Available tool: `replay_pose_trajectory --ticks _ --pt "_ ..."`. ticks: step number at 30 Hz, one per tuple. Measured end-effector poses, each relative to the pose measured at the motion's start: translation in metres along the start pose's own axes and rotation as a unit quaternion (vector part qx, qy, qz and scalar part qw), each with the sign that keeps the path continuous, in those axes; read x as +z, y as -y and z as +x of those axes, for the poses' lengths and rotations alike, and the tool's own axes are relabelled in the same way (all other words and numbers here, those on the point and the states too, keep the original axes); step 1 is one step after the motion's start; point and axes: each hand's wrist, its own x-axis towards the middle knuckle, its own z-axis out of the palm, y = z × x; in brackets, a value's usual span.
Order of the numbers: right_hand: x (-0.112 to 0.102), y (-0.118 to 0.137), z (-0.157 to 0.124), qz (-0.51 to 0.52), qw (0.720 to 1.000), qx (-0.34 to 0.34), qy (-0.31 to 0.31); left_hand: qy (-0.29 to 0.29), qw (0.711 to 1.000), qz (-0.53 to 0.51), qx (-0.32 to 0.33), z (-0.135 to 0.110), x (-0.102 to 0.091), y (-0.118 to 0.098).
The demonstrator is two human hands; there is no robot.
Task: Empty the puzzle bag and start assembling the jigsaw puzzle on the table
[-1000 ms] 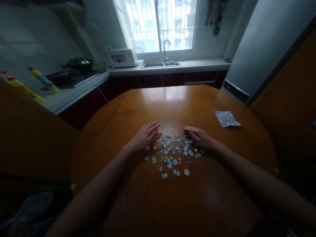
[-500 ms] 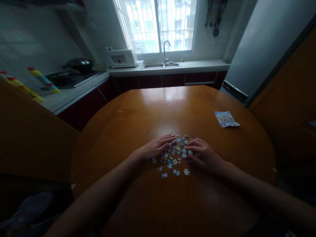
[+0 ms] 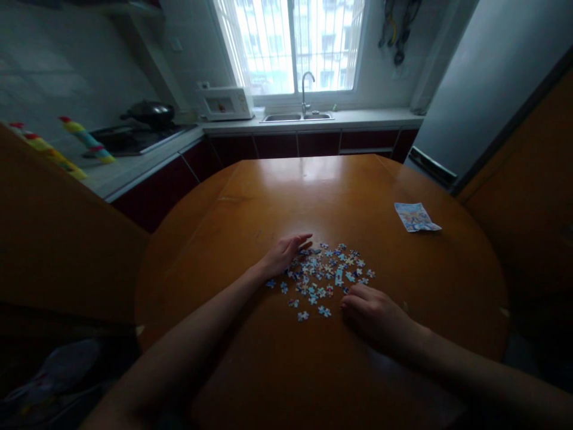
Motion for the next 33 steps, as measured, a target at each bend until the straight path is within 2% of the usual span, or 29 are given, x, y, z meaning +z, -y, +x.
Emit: replay_pose_trajectory --ticks 2,5,8,10,13,15,17,19,22,26,29,31,33 --pt "0.001 0.001 -0.001 0.040 0.998 0.038 0.006 -0.005 1.000 0.006 -0.004 0.000 -0.001 0.000" --pt "0.003 0.002 -0.001 0.022 0.998 0.059 0.001 -0.004 0.999 0.036 -0.004 -0.001 -0.001 -0.001" --pt "-0.002 -0.009 0.003 0.015 0.995 0.085 -0.042 -0.028 0.996 0.083 -0.007 -0.003 0.000 -0.002" --pt "-0.009 -0.029 0.010 0.029 0.988 0.111 -0.101 -0.061 0.992 0.113 -0.010 -0.004 0.001 -0.003" --pt "-0.018 -0.073 0.026 0.022 0.972 0.142 -0.185 -0.090 0.976 0.198 0.004 -0.008 -0.003 -0.006" --pt "-0.017 -0.098 0.038 0.020 0.970 0.161 -0.181 -0.087 0.956 0.279 0.019 -0.013 -0.007 -0.010" --pt "-0.011 -0.108 0.048 0.015 0.976 0.159 -0.149 -0.068 0.934 0.350 0.025 -0.021 -0.009 -0.014" --pt "-0.003 -0.101 0.053 0.017 0.985 0.132 -0.105 -0.027 0.913 0.407 0.018 -0.031 -0.006 -0.020" --pt "0.008 -0.072 0.053 0.033 0.996 0.077 -0.041 0.034 0.890 0.454 0.011 -0.047 0.011 -0.029" --pt "0.012 -0.043 0.040 0.093 0.995 0.024 -0.014 0.085 0.896 0.435 0.026 -0.061 0.032 -0.038" --pt "0.008 -0.047 0.042 0.151 0.987 0.045 -0.038 0.076 0.914 0.395 0.047 -0.056 0.027 -0.035" --pt "0.005 -0.059 0.054 0.168 0.982 0.070 -0.057 0.051 0.921 0.383 0.049 -0.041 0.015 -0.029" --pt "0.001 -0.072 0.072 0.160 0.983 0.068 -0.061 0.038 0.921 0.385 0.041 -0.023 0.004 -0.023"
